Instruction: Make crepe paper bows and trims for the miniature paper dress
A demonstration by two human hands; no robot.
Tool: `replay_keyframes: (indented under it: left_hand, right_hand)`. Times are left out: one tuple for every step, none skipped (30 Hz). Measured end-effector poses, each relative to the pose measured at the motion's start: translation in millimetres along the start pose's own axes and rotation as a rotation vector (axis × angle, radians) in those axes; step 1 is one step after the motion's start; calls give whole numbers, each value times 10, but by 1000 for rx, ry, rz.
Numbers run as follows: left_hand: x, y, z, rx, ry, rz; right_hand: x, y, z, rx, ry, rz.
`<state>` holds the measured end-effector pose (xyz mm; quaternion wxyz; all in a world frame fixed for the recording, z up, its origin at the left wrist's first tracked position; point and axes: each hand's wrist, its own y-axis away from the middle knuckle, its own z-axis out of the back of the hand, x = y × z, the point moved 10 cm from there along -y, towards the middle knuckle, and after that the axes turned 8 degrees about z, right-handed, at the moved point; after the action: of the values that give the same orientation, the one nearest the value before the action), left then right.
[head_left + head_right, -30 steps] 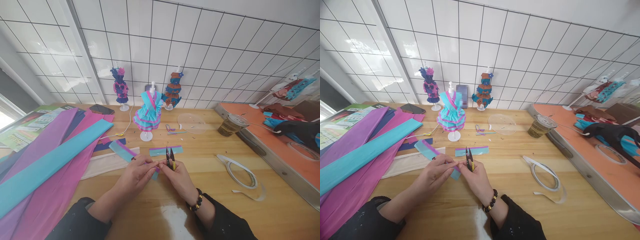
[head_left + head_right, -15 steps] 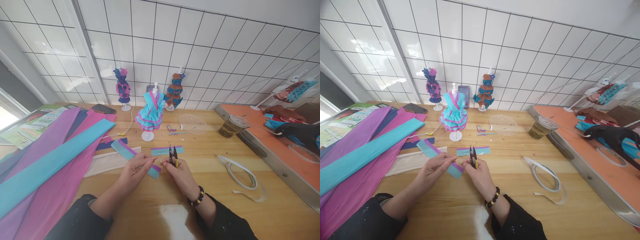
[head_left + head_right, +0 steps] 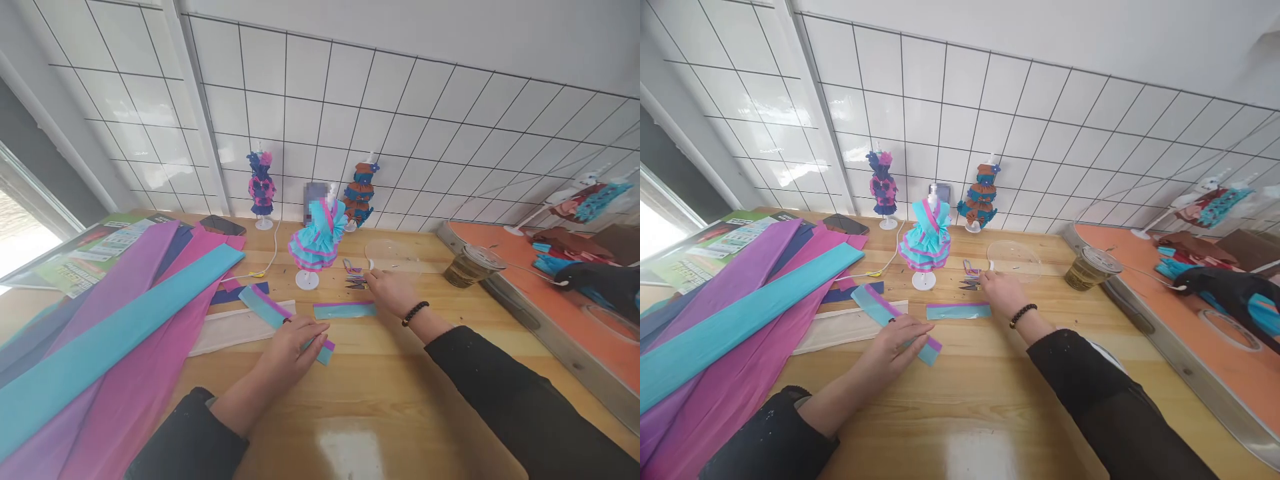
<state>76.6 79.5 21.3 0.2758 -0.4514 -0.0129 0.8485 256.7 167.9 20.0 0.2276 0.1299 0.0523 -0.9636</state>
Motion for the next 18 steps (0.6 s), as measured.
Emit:
replay_keyframes:
  left_hand:
    - [2, -4, 9, 1, 0, 7]
    - [5, -8, 19, -1, 1, 14]
    - [7, -11, 28, -3, 3, 19]
    - [13, -14, 35, -6, 4, 24]
    - [20, -15, 38, -7, 5, 28]
    - [28, -15, 39, -7, 4, 31]
    - [35, -13, 37, -5, 4, 32]
    - [43, -11, 35, -4, 3, 33]
    - [49, -8, 34, -5, 4, 32]
    - [55, -5, 32, -6, 6, 31]
    - [60, -2, 30, -6, 8, 31]
    - [65, -1, 26, -5, 9, 31]
    - [69, -1, 24, -5, 11, 30]
    - [72, -3, 22, -7, 13, 29]
    - [76, -5, 22, -9, 15, 29]
    - [81, -9, 24, -14, 17, 31]
    - [87, -14, 28, -18, 21, 34]
    - [94, -17, 29, -20, 25, 39]
  right_hand:
    - [14, -60, -28, 35, 30, 27]
    - [35, -113, -61, 70, 55, 54]
    - [58, -158, -98, 104, 77, 83]
    - [80, -196, -137, 136, 94, 112]
    - [98, -227, -175, 167, 108, 140]
    - [111, -251, -212, 196, 117, 166]
    - [119, -269, -245, 220, 123, 189]
    - [123, -285, -272, 241, 123, 210]
    - [123, -299, -294, 256, 120, 228]
    - [123, -312, -311, 268, 111, 244]
    - [120, -327, -325, 276, 98, 257]
    - [115, -344, -336, 282, 82, 265]
    - [106, -362, -348, 287, 63, 268]
    - [92, -381, -359, 290, 43, 264]
    - [72, -400, -371, 293, 21, 254]
    - [46, -418, -383, 293, -3, 237]
    - [14, -432, -395, 292, -29, 214]
    - [-23, -442, -406, 288, -57, 188]
